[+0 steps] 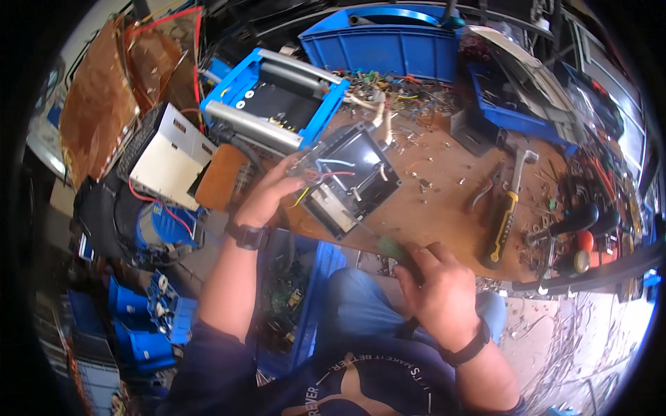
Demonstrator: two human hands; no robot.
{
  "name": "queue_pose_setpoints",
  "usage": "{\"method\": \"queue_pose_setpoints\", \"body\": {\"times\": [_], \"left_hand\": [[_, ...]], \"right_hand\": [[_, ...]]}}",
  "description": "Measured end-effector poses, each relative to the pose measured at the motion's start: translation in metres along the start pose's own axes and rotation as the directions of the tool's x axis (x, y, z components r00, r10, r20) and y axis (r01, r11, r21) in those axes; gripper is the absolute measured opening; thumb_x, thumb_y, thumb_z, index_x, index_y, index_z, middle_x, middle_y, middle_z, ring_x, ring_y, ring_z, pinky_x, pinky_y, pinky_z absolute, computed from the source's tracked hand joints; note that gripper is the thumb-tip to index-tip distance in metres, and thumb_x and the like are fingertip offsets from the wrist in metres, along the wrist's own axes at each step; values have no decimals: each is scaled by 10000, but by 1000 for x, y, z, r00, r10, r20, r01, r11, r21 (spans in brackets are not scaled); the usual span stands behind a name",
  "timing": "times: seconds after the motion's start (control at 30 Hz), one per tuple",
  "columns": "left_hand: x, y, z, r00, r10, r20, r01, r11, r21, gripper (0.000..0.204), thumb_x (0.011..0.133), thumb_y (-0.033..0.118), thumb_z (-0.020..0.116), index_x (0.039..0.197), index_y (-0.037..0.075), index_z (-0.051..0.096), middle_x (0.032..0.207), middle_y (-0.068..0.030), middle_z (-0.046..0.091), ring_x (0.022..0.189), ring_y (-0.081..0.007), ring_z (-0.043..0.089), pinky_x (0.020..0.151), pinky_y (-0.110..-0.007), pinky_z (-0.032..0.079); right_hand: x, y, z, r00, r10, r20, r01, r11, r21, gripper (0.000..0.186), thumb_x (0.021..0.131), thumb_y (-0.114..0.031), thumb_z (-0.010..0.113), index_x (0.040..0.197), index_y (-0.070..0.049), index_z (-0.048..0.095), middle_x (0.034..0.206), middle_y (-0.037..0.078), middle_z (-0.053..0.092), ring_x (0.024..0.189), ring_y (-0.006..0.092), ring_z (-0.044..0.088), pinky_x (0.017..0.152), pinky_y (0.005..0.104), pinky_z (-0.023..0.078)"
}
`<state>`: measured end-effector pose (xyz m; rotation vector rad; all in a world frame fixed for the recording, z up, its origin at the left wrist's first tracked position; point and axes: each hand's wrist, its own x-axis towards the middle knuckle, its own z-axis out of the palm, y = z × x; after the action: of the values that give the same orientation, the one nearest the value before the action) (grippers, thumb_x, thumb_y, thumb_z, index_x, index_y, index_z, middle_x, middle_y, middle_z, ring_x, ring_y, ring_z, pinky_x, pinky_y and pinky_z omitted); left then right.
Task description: The person is repairing a black electronic device, likely a film gear unit, on a cluttered workbench. They use a screwdriver to remove screws from the casing, detach the cover, and manipulate internal wires and components. The person repeatedly opens and closes the casing to inspect the interior and adjust connections.
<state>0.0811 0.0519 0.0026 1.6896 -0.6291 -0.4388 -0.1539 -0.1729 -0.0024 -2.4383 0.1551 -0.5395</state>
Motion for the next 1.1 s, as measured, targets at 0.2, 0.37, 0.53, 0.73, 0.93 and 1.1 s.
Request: {"method": "queue_pose_setpoints", "body": {"times": [0.2, 0.37, 0.53, 0.73, 0.93, 1.1], "left_hand": [[3, -2, -3, 999, 41, 21, -42, 998, 47, 635, 848, 222, 612, 1390, -57, 433, 1323, -151, 559, 1231, -223, 499, 1092, -324, 326], [5, -8, -6, 999, 34, 8, -35, 998, 54, 526, 877, 170, 561, 1366, -3, 474, 1254, -75, 602, 1215, -180, 504, 1088, -317, 319], [5, -7, -7, 1000, 22, 13, -23, 999, 26, 527, 869, 153, 541, 1373, 10, 477, 1229, -65, 616, 1200, -168, 515, 1088, -309, 321], [3, 1, -2, 1000, 12, 16, -12, 1000, 18, 560, 868, 151, 528, 1404, 8, 455, 1291, -71, 577, 1231, -164, 485, 1099, -305, 302], [0, 4, 2, 1000, 5, -14, -6, 1000, -23, 596, 851, 136, 586, 1403, -32, 435, 1292, -103, 583, 1200, -171, 517, 1076, -308, 343], [1, 1, -2, 998, -53, -24, 53, 998, 31, 648, 850, 149, 518, 1462, -13, 373, 1301, -84, 564, 1212, -162, 501, 1082, -298, 329]], "right_hand": [[0, 2, 2, 1000, -25, 6, 26, 1000, -6, 325, 776, -136, 741, 1083, -52, 675, 910, 158, 643, 787, 365, 644, 694, 422, 522], [0, 0, 5, 1000, -4, 11, 4, 1000, 9, 325, 779, -141, 747, 1083, -52, 676, 923, 153, 652, 817, 362, 649, 711, 419, 524], [-1, 3, 7, 1000, -13, 2, 13, 1000, -19, 325, 782, -163, 748, 1083, -63, 679, 913, 153, 649, 802, 362, 648, 698, 422, 530], [-3, 6, 6, 1000, -5, 5, 6, 1000, -29, 339, 780, -184, 749, 1086, -61, 676, 904, 156, 645, 795, 362, 647, 687, 426, 532], [-5, 11, 6, 1000, 10, 18, -11, 1000, 29, 339, 785, -190, 743, 1089, -56, 678, 905, 158, 646, 793, 363, 645, 685, 423, 529], [-7, 14, 4, 998, 55, 33, -57, 996, 61, 339, 779, -179, 746, 1083, -44, 681, 917, 164, 652, 823, 364, 645, 715, 411, 527]]}}
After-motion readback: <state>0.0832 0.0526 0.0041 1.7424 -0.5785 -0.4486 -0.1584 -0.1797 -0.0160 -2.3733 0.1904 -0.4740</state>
